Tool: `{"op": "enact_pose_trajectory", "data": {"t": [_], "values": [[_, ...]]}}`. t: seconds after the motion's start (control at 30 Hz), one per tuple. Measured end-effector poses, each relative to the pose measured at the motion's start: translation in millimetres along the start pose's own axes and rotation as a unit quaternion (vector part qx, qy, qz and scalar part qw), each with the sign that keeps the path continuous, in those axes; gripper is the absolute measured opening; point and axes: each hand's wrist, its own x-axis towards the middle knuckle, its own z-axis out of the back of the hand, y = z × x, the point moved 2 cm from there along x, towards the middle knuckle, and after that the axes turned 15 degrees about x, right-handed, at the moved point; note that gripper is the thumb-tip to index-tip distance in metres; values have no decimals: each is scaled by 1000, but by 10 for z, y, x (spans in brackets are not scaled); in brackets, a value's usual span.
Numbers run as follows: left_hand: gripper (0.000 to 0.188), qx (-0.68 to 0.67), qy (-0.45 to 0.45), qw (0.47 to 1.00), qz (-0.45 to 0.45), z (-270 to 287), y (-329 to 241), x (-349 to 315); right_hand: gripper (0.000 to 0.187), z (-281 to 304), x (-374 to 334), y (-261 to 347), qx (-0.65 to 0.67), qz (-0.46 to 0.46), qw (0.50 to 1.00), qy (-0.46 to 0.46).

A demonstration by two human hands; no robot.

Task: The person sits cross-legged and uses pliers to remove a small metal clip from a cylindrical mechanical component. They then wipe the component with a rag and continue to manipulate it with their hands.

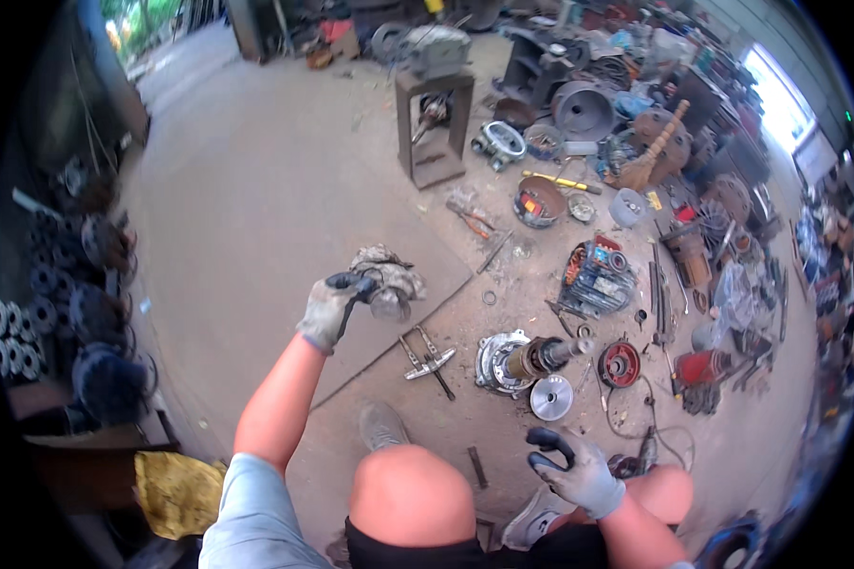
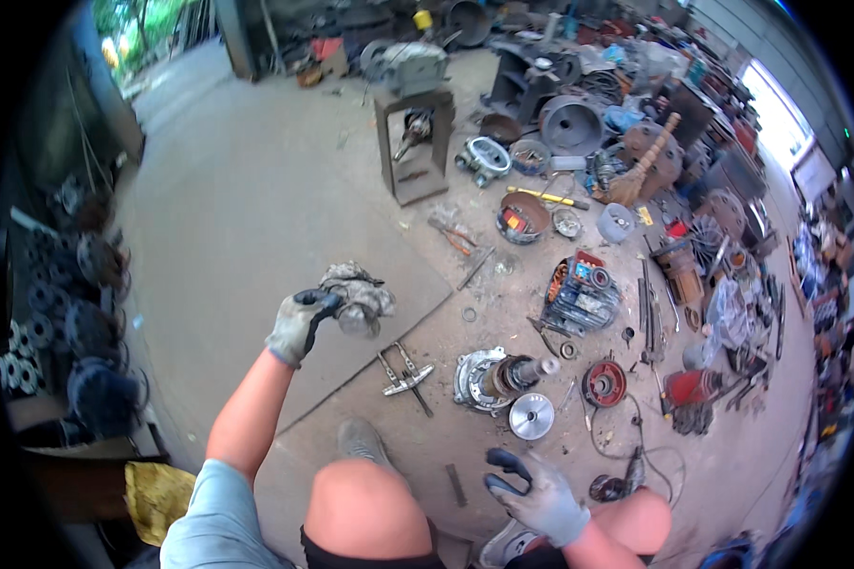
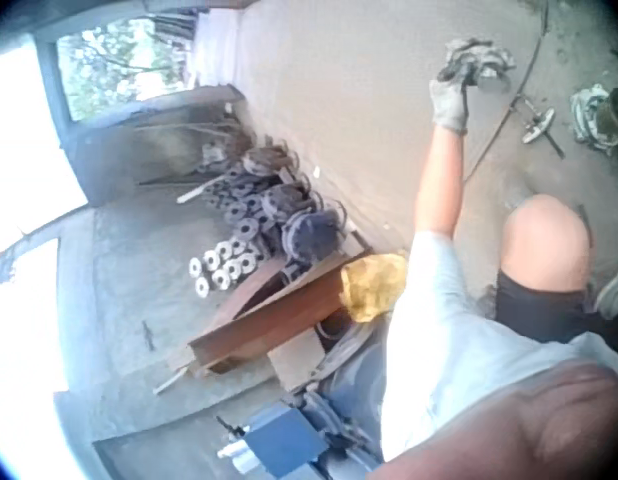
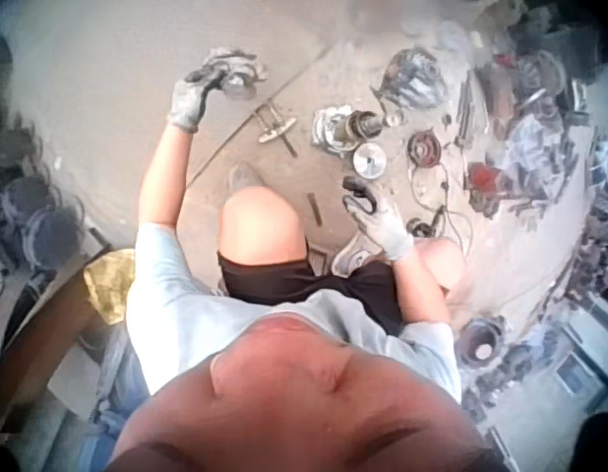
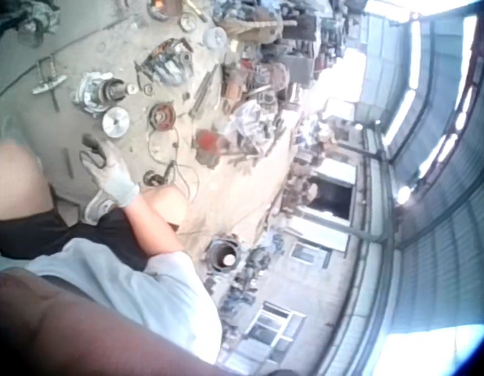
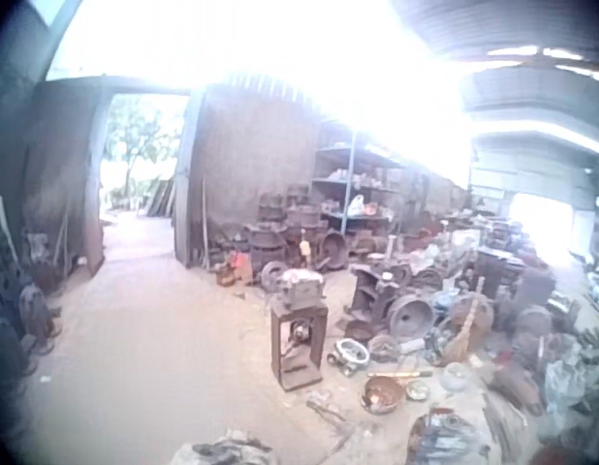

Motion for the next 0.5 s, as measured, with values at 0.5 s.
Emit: {"op": "enact_pose_trajectory", "data": {"t": [0.5], "values": [[13, 78, 183, 975, -100, -425, -2884, -2616, 51, -113, -377, 409, 576, 175, 792, 104]]}}
